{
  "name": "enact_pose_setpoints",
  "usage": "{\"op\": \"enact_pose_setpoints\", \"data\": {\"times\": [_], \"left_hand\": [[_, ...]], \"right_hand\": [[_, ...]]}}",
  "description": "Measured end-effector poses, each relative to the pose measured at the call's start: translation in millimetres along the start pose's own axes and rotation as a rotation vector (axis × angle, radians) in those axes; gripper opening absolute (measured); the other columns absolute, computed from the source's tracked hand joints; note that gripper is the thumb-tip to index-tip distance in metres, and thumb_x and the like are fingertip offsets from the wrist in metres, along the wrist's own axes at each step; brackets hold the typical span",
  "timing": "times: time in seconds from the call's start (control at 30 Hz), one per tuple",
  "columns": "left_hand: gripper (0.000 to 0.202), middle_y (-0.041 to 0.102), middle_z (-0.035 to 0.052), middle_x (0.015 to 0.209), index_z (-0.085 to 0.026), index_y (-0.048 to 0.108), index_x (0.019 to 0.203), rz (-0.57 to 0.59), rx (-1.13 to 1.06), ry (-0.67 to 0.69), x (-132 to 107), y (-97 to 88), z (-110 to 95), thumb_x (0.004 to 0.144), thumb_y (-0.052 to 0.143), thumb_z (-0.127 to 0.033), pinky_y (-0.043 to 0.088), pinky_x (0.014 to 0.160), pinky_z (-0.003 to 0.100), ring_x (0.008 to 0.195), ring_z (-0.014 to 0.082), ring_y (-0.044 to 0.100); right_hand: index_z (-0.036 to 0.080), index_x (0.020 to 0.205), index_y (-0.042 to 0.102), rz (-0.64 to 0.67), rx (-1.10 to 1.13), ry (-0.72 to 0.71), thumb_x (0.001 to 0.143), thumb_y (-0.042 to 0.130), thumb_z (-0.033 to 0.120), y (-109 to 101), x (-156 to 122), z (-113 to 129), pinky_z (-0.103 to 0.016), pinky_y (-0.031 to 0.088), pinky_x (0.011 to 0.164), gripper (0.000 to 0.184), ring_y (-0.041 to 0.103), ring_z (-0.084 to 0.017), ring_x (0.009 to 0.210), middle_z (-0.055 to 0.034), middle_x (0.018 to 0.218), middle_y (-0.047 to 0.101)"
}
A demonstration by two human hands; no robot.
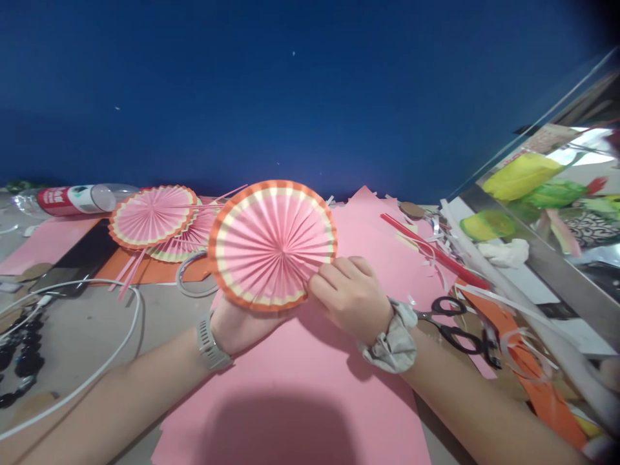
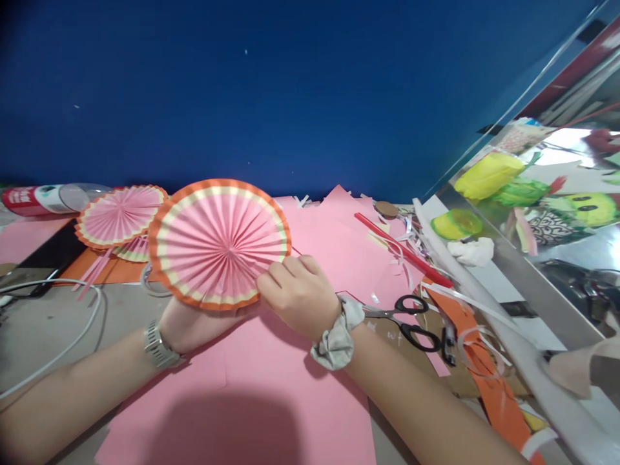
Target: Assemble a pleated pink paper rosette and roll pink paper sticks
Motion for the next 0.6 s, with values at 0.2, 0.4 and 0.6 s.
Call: {"op": "enact_pose_setpoints", "data": {"times": [0.2,0.4,0.6], "left_hand": [[0.041,0.058,0.0194,0.119,-0.006,0.054,0.117,0.156,0.012,-0.361,5,-8.7,27,0.095,0.032,-0.033,0.033,0.103,0.045,0.109,0.0269,0.056],[0.036,0.057,0.0193,0.115,-0.006,0.05,0.119,0.222,0.257,-0.297,1,-5.9,27,0.095,0.035,-0.028,0.038,0.1,0.045,0.104,0.0261,0.056],[0.034,0.057,0.0132,0.107,-0.015,0.035,0.125,0.151,0.384,-0.197,-4,-1.2,25,0.094,0.038,-0.027,0.046,0.088,0.046,0.091,0.0225,0.06]], "right_hand": [[0.019,0.069,0.055,0.16,-0.13,0.227,0.084,0.051,0.022,23,-8,-23,-0.033,0.027,0.07,0.016,0.04,-0.019,0.074,-0.0033,0.07,0.056],[0.018,0.074,0.057,0.287,-0.09,0.318,0.084,0.049,0.017,41,-16,-36,-0.034,0.024,0.07,0.013,0.043,-0.02,0.076,-0.0051,0.073,0.057],[0.017,0.074,0.057,0.384,0.04,0.419,0.084,0.048,0.02,53,-23,-42,-0.034,0.024,0.068,0.015,0.045,-0.021,0.077,-0.0058,0.076,0.059]]}}
Point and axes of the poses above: each hand's wrist, its own x-axis towards the middle knuckle, its own y-axis out of the palm, z = x × y, the point moved 6 cm from there along x, towards the middle knuckle
